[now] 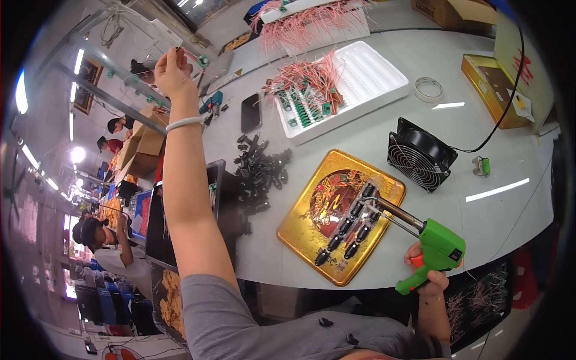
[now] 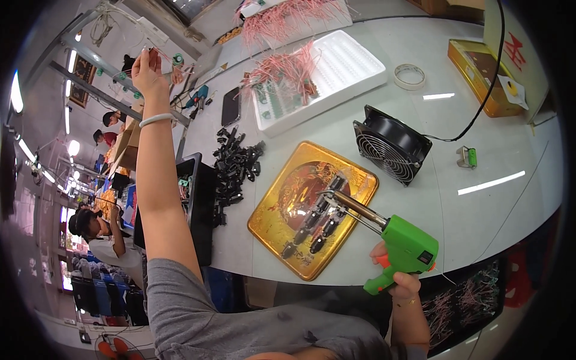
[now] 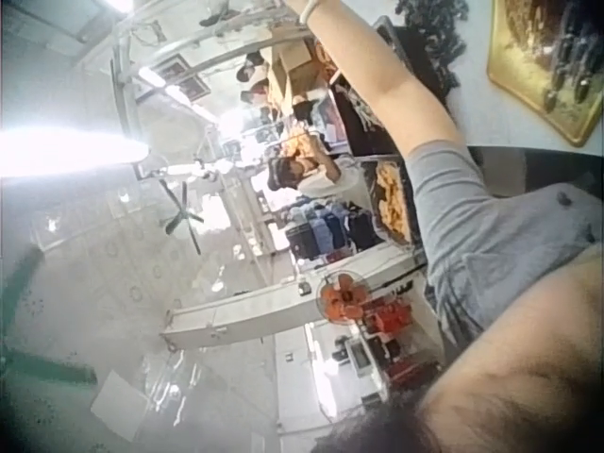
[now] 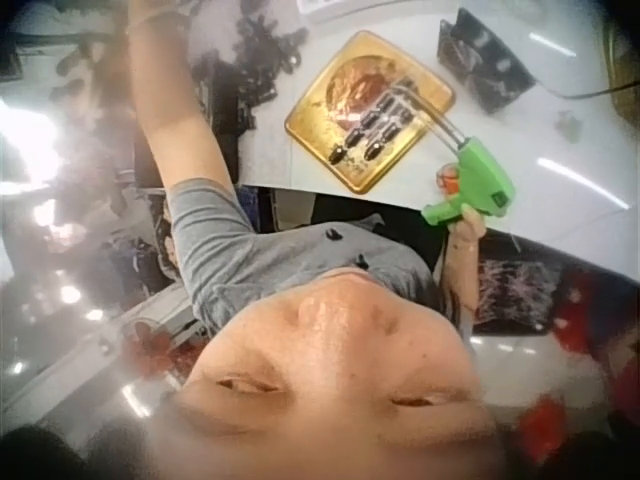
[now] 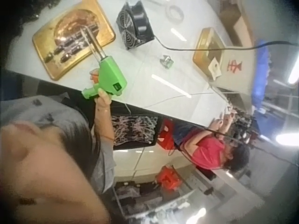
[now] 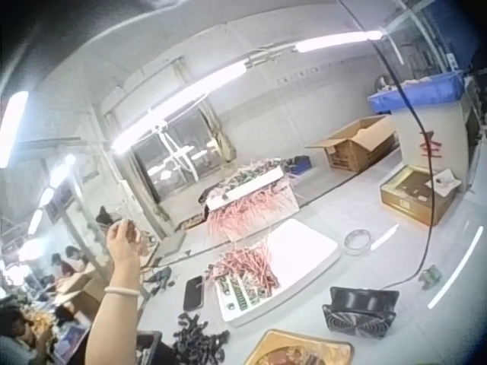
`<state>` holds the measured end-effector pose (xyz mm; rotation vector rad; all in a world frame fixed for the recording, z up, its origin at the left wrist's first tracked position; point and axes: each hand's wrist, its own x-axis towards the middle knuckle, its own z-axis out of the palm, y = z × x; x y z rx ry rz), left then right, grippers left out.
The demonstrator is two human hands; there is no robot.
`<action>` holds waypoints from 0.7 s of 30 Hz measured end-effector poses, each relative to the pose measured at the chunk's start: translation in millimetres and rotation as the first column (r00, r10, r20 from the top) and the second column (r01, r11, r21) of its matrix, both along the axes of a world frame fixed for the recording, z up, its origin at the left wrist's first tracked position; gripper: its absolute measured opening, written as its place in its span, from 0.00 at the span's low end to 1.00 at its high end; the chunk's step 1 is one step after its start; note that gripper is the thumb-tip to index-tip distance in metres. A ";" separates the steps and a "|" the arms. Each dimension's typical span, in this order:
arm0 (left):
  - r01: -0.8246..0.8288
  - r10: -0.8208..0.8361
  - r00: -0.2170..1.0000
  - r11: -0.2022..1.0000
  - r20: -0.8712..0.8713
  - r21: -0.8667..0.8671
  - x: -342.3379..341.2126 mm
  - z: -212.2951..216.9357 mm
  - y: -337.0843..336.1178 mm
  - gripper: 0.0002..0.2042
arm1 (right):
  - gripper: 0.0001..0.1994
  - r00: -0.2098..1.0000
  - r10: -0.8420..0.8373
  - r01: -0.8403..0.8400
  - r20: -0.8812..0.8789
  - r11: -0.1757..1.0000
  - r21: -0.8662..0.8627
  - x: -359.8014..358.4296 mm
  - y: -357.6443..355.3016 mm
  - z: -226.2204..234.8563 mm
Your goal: The person solders wires to small printed circuit board components using a specialized soldering gun.
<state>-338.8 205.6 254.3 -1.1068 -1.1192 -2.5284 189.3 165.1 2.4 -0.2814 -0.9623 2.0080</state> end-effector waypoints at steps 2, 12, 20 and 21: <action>0.016 -0.016 1.000 0.999 -0.003 -0.045 6.1 11.9 -23.8 0.05 | 0.29 1.000 0.013 -0.013 -0.013 1.000 0.011 1.6 -2.0 -1.6; 0.444 -0.512 0.856 0.657 0.071 -0.609 186.7 -36.3 -167.3 0.10 | 0.28 1.000 0.026 -0.026 0.002 0.999 0.026 13.8 -10.3 -3.1; 0.818 -0.575 0.568 0.318 0.589 -0.479 316.2 -132.2 -250.8 0.11 | 0.34 0.976 0.168 -0.172 -0.139 0.985 -0.013 0.1 -45.2 18.4; 0.805 -0.552 0.589 0.333 0.590 -0.492 327.6 -142.1 -256.0 0.12 | 0.34 0.987 0.149 -0.145 -0.063 0.988 0.055 -5.1 -53.6 25.9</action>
